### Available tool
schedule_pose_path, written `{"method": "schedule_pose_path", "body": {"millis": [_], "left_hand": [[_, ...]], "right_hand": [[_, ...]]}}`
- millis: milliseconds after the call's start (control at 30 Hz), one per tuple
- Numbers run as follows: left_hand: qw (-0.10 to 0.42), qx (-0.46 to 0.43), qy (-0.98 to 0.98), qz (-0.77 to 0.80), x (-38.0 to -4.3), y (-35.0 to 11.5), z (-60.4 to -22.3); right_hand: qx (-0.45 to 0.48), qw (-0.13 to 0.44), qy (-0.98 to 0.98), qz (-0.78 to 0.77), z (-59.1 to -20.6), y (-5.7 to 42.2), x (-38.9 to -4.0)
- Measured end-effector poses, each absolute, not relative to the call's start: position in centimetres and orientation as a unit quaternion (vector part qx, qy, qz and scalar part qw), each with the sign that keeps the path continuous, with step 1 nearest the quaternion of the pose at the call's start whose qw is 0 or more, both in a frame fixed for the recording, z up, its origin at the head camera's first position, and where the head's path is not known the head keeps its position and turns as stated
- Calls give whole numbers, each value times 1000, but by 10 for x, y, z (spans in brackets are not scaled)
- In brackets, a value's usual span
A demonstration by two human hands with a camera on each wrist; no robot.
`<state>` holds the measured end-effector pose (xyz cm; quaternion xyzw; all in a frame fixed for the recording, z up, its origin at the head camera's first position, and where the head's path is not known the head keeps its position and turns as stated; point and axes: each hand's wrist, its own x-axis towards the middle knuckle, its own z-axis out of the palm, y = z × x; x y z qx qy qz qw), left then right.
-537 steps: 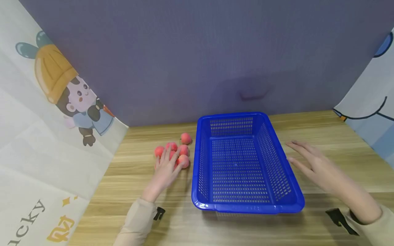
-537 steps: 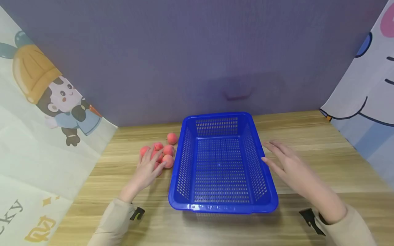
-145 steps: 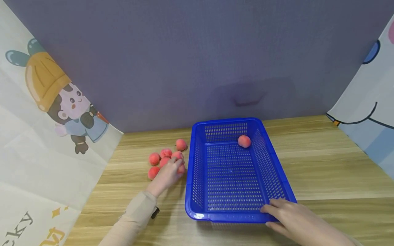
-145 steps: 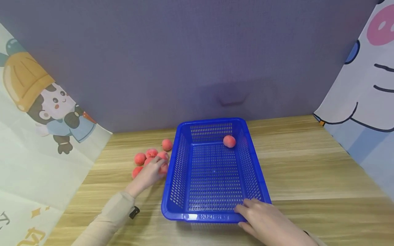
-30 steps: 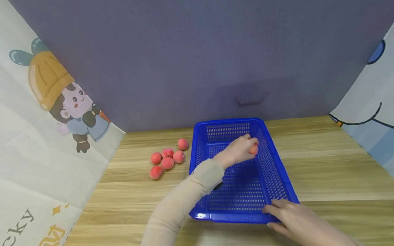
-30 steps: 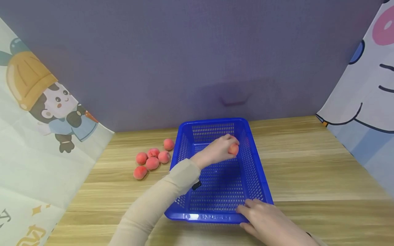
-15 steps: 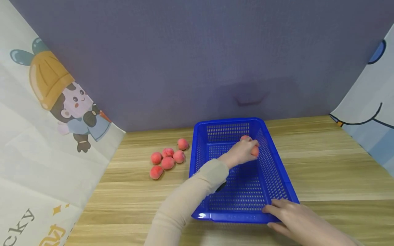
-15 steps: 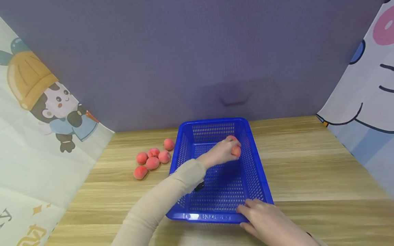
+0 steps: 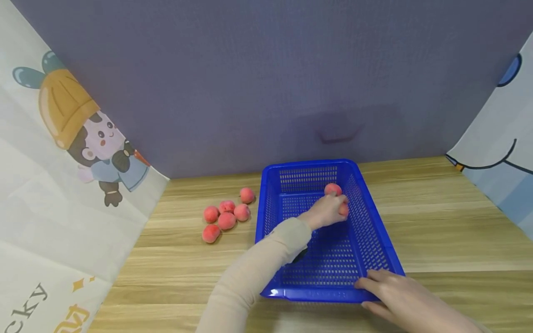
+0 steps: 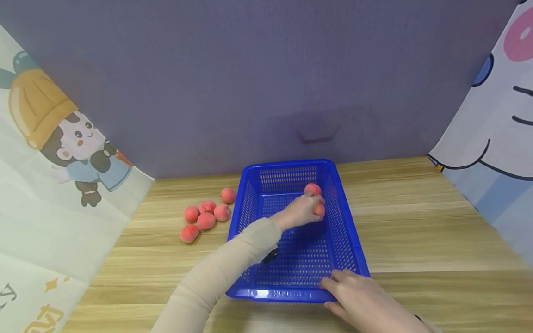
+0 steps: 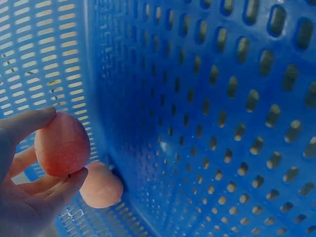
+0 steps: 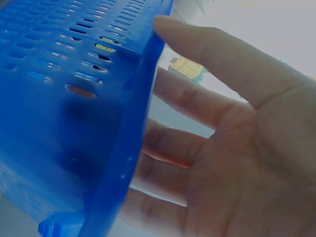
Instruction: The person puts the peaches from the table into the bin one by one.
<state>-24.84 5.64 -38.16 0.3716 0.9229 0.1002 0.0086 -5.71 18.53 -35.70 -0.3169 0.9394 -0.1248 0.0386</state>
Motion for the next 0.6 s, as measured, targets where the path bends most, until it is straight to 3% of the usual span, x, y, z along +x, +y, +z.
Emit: {"method": "schedule_pose_path", "body": {"millis": [600], "left_hand": [[-2,391,916,90,-247,57,-395]], "right_hand": [[-306,53,942,-127,-362,187,-58]]}}
